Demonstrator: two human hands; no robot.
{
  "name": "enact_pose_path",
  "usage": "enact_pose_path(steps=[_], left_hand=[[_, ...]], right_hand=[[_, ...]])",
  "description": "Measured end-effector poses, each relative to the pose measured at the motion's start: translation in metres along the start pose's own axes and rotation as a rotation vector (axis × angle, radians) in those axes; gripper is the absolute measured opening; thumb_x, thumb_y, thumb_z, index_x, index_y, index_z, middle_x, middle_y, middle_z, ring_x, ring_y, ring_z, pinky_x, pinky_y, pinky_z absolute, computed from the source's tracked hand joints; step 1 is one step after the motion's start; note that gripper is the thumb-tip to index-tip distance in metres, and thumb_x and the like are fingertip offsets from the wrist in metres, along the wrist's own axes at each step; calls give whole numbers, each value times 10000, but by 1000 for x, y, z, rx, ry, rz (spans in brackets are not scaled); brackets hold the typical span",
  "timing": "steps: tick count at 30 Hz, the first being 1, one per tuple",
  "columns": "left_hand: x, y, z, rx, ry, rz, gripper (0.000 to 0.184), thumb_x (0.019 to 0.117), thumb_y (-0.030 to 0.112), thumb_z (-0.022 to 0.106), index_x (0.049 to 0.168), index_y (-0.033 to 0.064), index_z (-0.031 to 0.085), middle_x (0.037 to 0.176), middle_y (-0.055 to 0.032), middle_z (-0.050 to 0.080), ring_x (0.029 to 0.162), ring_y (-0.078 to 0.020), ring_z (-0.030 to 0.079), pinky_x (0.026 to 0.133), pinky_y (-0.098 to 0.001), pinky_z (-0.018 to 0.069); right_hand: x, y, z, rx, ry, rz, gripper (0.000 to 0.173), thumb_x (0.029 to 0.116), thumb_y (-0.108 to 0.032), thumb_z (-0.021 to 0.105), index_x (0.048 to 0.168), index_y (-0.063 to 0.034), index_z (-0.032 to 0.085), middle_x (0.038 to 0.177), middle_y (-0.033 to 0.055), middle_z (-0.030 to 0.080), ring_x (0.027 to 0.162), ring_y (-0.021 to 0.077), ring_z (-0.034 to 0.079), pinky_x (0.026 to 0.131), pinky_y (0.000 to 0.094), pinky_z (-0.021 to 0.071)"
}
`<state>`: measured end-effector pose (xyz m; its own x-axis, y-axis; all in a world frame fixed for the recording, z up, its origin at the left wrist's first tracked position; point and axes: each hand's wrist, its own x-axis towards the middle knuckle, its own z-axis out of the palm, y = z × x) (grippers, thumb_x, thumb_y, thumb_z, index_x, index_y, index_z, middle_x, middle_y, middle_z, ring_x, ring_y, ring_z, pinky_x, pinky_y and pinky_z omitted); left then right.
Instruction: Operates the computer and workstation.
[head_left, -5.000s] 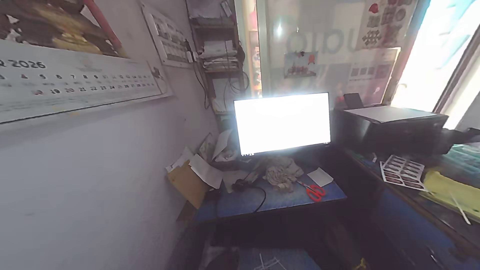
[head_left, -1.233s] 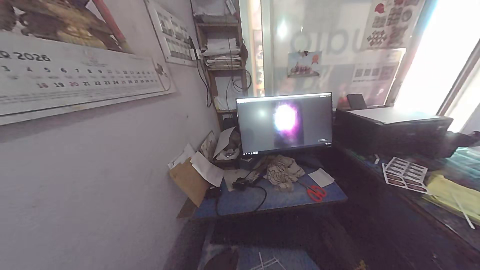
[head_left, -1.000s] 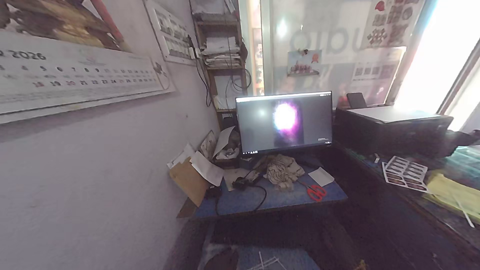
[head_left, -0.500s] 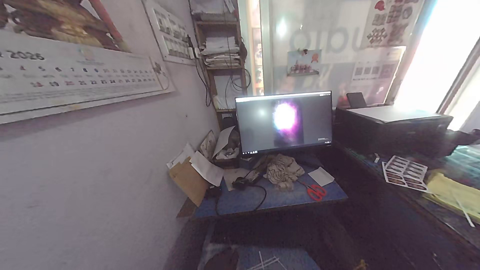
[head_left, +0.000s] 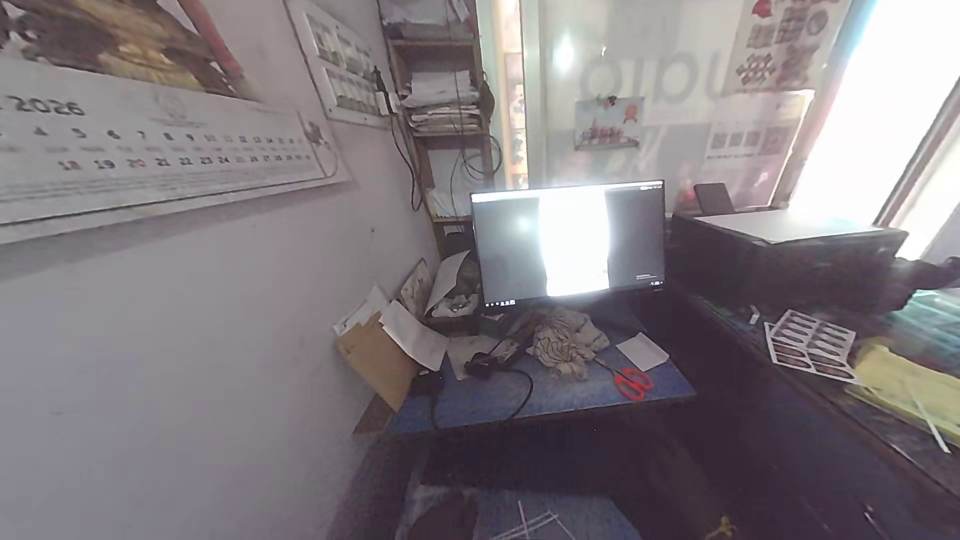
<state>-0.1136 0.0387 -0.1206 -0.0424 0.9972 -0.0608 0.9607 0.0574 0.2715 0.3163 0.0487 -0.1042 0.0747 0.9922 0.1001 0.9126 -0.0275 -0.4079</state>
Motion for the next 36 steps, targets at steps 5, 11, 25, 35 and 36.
enact_pose_path(steps=[5,11,25,35,36], left_hand=[[3,-4,5,9,7,9,565,1051,534,387,1116,100,744,1071,-163,756,1053,-363,718,893,-601,547],[1,-3,5,-7,14,7,562,1048,536,401,1128,99,745,1082,-168,755,1072,-372,712,915,-606,539],[0,-5,9,-17,37,18,551,1054,521,391,1121,110,751,1083,-166,755,1074,-376,709,916,-613,536],[-1,-5,8,-4,57,43,543,1060,504,393,1130,99,748,1081,-170,754,1059,-384,711,902,-603,542],[-1,-5,8,-4,54,45,546,1061,505,391,1133,99,748,1083,-171,754,1063,-385,710,903,-606,541]], right_hand=[[2,4,2,-14,5,-14,511,1030,-338,511,1515,-176,517,1531,206,498,1423,406,469,1168,548,400],[-6,-8,-6,9,0,4,491,1024,-328,542,1481,-150,558,1536,162,509,1428,350,477,1188,497,390],[-3,5,8,-25,52,2,490,1000,-366,588,1447,-164,598,1499,208,527,1386,377,514,1141,519,441],[-6,-11,-9,0,-18,-15,495,1044,-329,501,1483,-104,546,1521,238,498,1426,427,456,1180,544,380],[-7,-13,-11,-3,-29,-7,497,1044,-325,499,1488,-106,540,1530,233,490,1434,418,449,1185,541,374]])
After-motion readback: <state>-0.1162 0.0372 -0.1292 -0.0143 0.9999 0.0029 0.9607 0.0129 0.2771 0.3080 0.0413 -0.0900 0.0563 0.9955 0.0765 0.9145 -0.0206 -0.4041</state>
